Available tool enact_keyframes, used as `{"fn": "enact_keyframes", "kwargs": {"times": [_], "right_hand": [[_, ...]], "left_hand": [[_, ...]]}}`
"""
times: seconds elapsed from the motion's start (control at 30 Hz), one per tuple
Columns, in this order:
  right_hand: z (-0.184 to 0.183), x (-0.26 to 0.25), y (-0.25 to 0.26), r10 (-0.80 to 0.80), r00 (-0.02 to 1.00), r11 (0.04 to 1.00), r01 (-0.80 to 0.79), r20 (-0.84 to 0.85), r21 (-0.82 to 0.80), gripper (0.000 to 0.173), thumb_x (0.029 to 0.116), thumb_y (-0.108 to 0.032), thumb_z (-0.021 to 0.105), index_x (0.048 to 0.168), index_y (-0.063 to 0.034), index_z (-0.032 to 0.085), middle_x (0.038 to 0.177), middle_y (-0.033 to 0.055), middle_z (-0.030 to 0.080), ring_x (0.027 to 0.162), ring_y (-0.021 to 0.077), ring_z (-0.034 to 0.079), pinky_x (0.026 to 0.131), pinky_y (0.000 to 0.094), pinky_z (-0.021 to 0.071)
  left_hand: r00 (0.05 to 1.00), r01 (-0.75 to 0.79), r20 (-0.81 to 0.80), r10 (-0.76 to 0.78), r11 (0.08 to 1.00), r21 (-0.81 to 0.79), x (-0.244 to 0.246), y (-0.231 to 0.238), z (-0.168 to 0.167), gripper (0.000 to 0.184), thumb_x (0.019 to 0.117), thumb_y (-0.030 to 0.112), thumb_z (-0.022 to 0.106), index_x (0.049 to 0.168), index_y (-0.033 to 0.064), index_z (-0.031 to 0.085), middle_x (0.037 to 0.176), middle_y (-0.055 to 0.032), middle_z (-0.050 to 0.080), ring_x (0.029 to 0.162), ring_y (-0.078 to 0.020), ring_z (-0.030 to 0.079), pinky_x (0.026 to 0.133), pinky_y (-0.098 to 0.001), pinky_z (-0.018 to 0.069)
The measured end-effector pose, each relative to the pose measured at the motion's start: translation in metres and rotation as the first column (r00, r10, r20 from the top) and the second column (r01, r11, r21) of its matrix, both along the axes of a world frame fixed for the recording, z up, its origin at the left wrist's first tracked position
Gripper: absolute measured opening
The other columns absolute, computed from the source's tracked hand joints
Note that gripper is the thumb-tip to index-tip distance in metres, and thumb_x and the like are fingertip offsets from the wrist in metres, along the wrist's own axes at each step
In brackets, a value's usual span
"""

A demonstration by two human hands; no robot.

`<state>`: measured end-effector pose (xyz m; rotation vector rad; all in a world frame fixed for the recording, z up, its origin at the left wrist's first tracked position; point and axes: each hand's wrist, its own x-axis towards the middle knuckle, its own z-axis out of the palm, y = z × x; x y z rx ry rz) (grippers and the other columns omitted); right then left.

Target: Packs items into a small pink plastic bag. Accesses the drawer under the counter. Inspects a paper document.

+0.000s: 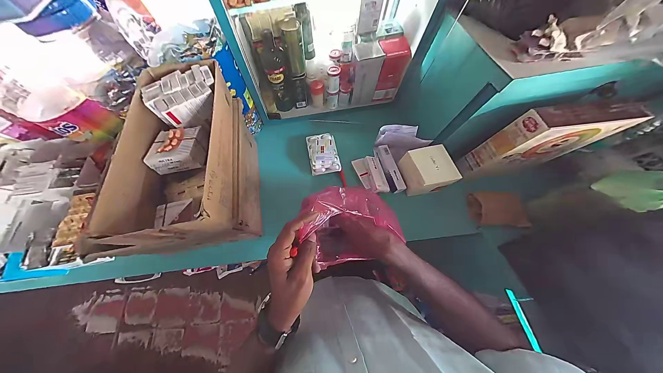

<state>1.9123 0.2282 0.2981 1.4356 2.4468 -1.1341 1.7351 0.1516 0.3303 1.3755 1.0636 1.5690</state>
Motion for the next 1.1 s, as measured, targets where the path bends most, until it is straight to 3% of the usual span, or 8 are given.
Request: {"fn": "enact_keyframes", "kwargs": {"times": [0.13, 0.33, 0.5, 0.67, 0.8, 0.87, 0.97, 1.1], "right_hand": [[0.024, 0.005, 0.003, -0.065, 0.994, 0.998, 0.063, 0.088, 0.025, 0.036, 0.1047, -0.031, 0.053, 0.132, -0.0094, 0.063, 0.119, 0.0244, 0.067, 0.111, 0.045, 0.065, 0.091, 0.0651, 0.0499], [0.009, 0.006, 0.017, -0.07, 0.993, 0.997, 0.071, -0.097, 0.015, 0.033, 0.099, -0.019, 0.063, 0.114, 0.0099, 0.07, 0.118, 0.0324, 0.067, 0.114, 0.0519, 0.063, 0.095, 0.0691, 0.0453], [0.008, -0.014, 0.024, -0.037, 0.994, 0.989, 0.051, 0.098, -0.14, 0.041, 0.1029, -0.028, 0.057, 0.135, -0.0035, 0.061, 0.127, 0.0276, 0.064, 0.118, 0.0477, 0.06, 0.096, 0.0691, 0.045], [0.045, 0.012, 0.001, 0.297, 0.945, 0.939, -0.264, -0.137, 0.218, 0.024, 0.1011, -0.011, 0.059, 0.123, -0.0079, 0.066, 0.101, 0.0189, 0.071, 0.092, 0.0376, 0.07, 0.08, 0.056, 0.056], [0.064, 0.045, -0.005, 0.492, 0.651, 0.831, -0.152, -0.579, 0.535, 0.019, 0.0933, -0.007, 0.062, 0.109, -0.0084, 0.073, 0.108, 0.0064, 0.075, 0.104, 0.0181, 0.071, 0.094, 0.0356, 0.0579], [0.064, 0.053, -0.005, 0.283, 0.328, 0.953, 0.009, -0.901, 0.303, 0.02, 0.0952, -0.017, 0.071, 0.114, -0.0138, 0.069, 0.11, 0.0029, 0.075, 0.107, 0.0161, 0.071, 0.096, 0.0362, 0.0602], [0.068, 0.056, 0.016, -0.147, -0.028, 0.941, 0.304, -0.989, -0.149, 0.023, 0.0894, -0.024, 0.078, 0.111, -0.0284, 0.068, 0.095, -0.0085, 0.073, 0.082, 0.0056, 0.071, 0.075, 0.0282, 0.0628], [0.034, 0.048, 0.076, -0.447, 0.424, 0.86, 0.445, -0.787, -0.249, 0.042, 0.0989, -0.013, 0.063, 0.139, -0.0157, 0.05, 0.113, -0.0003, 0.068, 0.096, 0.0095, 0.068, 0.084, 0.0329, 0.0594]], "left_hand": [[1.0, -0.009, 0.007, 0.009, 1.0, -0.009, -0.002, -0.004, 0.002, 0.035, 0.0956, -0.006, 0.051, 0.129, -0.005, 0.061, 0.113, -0.0036, 0.069, 0.057, 0.0005, 0.056, 0.045, -0.0153, 0.0482], [0.999, 0.033, -0.036, -0.032, 0.999, 0.016, -0.005, -0.008, 0.009, 0.036, 0.0963, -0.005, 0.051, 0.131, 0.0002, 0.063, 0.114, -0.0001, 0.069, 0.058, 0.0017, 0.057, 0.045, -0.0143, 0.0496], [0.998, -0.042, -0.054, 0.043, 0.999, 0.015, -0.012, -0.008, 0.006, 0.037, 0.096, -0.006, 0.05, 0.131, -0.0024, 0.063, 0.121, -0.0033, 0.069, 0.058, 0.0015, 0.057, 0.046, -0.0147, 0.0491], [0.978, -0.135, -0.158, 0.138, 0.99, 0.025, -0.024, -0.006, 0.002, 0.039, 0.0952, -0.007, 0.047, 0.131, -0.0055, 0.062, 0.122, -0.0076, 0.069, 0.057, 0.0022, 0.054, 0.047, -0.015, 0.0472], [0.991, -0.124, -0.048, 0.121, 0.991, -0.058, -0.025, -0.001, -0.007, 0.037, 0.0984, -0.005, 0.048, 0.132, -0.0026, 0.063, 0.122, -0.0067, 0.071, 0.057, -0.0006, 0.057, 0.046, -0.0172, 0.0477], [0.99, -0.143, -0.028, 0.141, 0.987, -0.067, -0.022, -0.003, -0.011, 0.038, 0.0973, -0.005, 0.049, 0.131, -0.0007, 0.064, 0.116, -0.0031, 0.072, 0.056, 0.0003, 0.055, 0.046, -0.0165, 0.0481], [0.992, -0.128, -0.018, 0.127, 0.99, -0.067, -0.024, -0.012, -0.006, 0.039, 0.0965, -0.005, 0.048, 0.132, -0.0008, 0.064, 0.124, -0.0049, 0.07, 0.055, 0.0009, 0.054, 0.045, -0.0154, 0.0465], [0.993, -0.112, -0.021, 0.112, 0.993, 0.025, -0.032, -0.037, 0.011, 0.039, 0.0978, -0.004, 0.049, 0.132, 0.0039, 0.065, 0.128, -0.0011, 0.069, 0.054, 0.0027, 0.055, 0.044, -0.0138, 0.0469]]}}
